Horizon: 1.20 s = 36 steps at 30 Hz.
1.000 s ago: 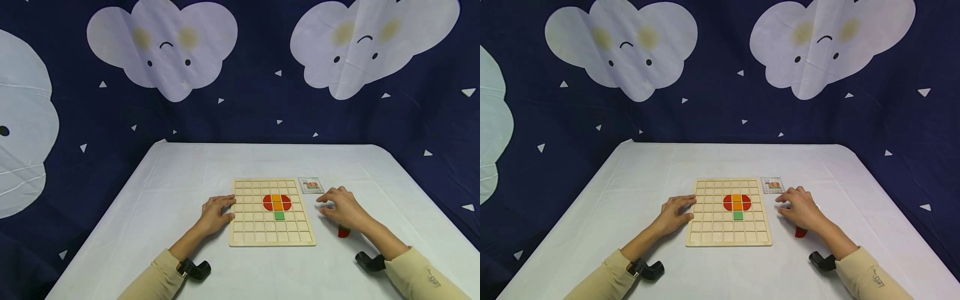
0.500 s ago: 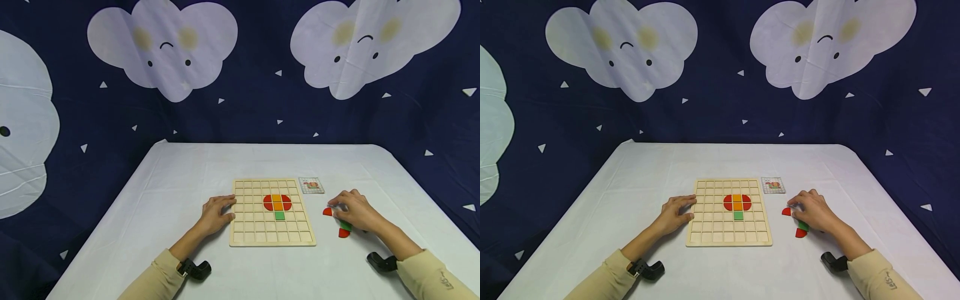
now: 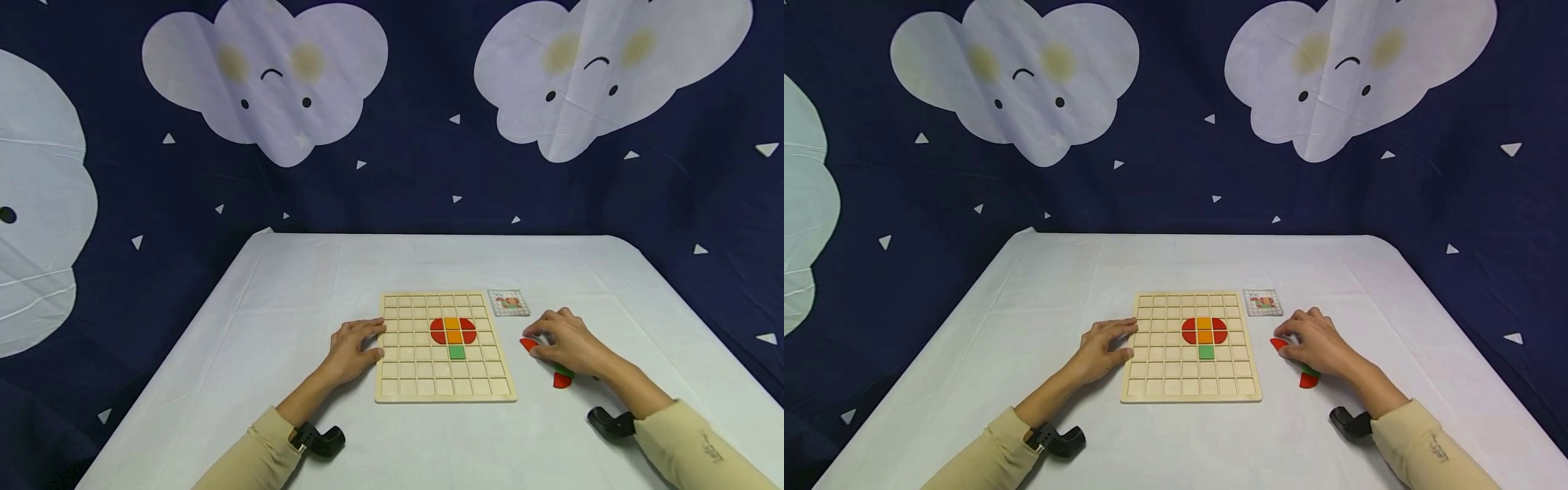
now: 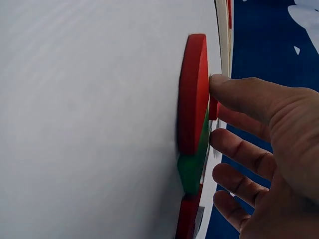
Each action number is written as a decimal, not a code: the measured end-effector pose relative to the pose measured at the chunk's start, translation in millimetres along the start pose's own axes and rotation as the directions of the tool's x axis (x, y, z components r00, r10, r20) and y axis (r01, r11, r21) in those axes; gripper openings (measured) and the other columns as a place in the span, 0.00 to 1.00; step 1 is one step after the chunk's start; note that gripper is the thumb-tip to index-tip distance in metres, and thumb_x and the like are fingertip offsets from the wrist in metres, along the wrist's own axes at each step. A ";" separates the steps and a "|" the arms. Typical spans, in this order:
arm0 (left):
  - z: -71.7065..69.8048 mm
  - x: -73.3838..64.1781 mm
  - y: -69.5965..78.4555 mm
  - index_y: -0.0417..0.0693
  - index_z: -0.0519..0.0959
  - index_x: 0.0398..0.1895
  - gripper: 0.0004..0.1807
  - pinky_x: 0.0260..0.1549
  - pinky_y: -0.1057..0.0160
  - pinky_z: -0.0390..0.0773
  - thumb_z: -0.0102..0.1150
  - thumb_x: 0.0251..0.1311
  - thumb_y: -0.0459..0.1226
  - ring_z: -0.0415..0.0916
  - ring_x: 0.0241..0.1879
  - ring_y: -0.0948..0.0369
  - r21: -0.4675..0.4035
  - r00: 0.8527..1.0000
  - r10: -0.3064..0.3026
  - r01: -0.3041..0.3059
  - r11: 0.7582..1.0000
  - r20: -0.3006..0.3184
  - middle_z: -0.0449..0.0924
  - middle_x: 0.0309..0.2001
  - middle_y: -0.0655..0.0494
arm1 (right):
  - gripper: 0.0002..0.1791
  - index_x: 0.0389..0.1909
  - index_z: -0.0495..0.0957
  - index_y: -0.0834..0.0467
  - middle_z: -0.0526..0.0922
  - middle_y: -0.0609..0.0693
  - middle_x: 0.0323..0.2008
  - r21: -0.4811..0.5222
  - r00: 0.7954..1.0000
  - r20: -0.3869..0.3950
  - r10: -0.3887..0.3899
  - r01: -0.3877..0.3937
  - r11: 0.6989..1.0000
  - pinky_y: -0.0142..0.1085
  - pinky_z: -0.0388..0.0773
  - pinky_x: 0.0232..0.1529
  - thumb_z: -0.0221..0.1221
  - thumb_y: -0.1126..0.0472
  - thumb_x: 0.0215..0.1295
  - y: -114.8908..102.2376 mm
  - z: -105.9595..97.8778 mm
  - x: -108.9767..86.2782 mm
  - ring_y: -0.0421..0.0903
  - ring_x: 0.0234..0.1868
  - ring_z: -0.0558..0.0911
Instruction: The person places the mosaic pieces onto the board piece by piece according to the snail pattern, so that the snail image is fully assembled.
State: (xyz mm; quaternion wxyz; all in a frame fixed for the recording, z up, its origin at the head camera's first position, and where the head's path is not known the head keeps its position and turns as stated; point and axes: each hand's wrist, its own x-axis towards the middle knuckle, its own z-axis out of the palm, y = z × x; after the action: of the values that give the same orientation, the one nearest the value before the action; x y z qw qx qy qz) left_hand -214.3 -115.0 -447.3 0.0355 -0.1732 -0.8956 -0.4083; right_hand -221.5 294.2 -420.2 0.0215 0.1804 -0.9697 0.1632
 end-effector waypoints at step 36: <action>-1.6 -1.7 1.6 0.42 0.77 0.56 0.24 0.61 0.40 0.49 0.64 0.53 0.33 0.61 0.63 0.47 -0.006 1.000 0.011 -0.011 1.000 0.008 0.72 0.64 0.52 | 0.14 0.35 0.84 0.54 0.80 0.43 0.31 0.070 0.984 -0.120 -0.134 0.143 0.987 0.38 0.62 0.41 0.70 0.53 0.47 -79.5 30.5 24.7 0.41 0.35 0.68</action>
State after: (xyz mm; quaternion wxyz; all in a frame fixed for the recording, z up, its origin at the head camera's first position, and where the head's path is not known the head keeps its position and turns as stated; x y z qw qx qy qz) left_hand -212.2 -115.7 -445.5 0.0336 -0.1796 -0.8935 -0.4102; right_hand -215.7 205.7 -422.1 0.0816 0.2383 -0.9448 0.2094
